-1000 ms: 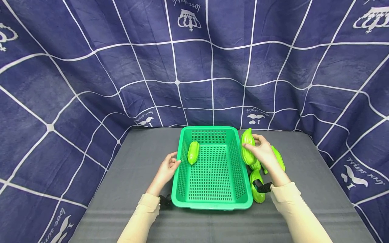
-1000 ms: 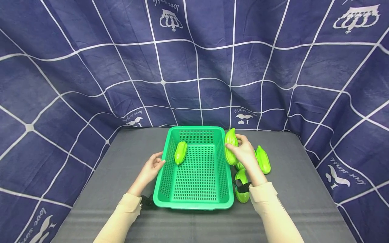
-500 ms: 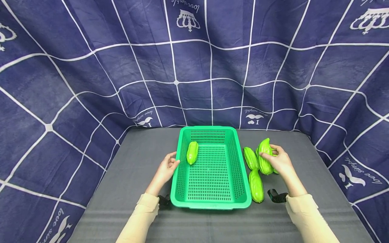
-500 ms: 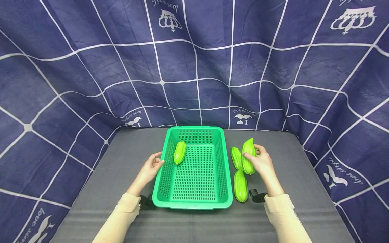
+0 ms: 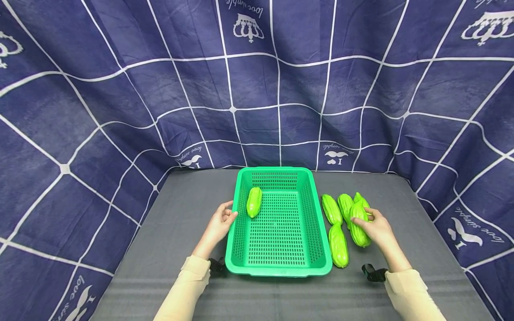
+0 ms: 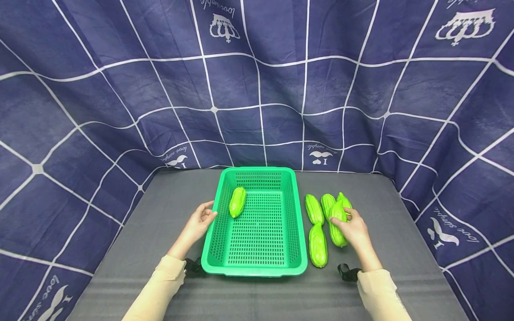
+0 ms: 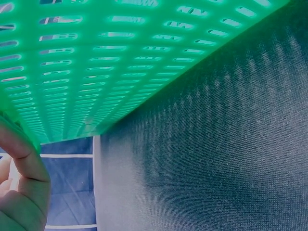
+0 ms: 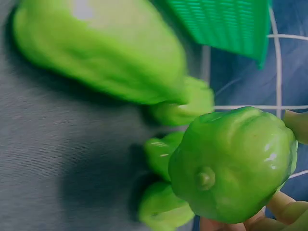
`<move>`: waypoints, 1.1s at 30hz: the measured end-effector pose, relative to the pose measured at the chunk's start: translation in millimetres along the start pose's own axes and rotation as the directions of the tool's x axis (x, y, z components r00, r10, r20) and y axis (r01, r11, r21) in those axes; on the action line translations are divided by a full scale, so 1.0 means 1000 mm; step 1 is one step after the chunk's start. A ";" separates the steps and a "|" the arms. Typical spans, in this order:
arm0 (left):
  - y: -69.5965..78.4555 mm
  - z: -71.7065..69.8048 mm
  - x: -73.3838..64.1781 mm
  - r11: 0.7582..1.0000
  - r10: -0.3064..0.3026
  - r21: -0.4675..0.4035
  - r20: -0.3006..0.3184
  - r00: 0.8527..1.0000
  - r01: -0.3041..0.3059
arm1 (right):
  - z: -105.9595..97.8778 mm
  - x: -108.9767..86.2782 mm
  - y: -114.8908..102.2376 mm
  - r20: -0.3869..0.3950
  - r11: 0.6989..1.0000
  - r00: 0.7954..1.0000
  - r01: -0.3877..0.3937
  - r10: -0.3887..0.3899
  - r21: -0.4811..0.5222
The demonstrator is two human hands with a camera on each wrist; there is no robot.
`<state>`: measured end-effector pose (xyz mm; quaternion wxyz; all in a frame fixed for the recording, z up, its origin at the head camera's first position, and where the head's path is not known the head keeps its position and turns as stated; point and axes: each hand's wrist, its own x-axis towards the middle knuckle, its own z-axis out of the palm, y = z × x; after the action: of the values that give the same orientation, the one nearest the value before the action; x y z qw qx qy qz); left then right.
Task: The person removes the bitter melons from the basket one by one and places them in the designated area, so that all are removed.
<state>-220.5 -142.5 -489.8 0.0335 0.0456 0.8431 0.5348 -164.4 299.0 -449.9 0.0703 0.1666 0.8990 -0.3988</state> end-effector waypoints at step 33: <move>-0.002 0.001 0.001 1.000 -0.002 -0.008 0.001 1.000 0.002 | 0.031 -0.011 0.041 0.071 0.991 0.997 -0.025 0.035 -0.130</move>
<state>-221.5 -142.2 -491.7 0.0345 0.0448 0.8409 0.5382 -140.0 299.1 -496.5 0.1199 0.1605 0.9171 -0.3448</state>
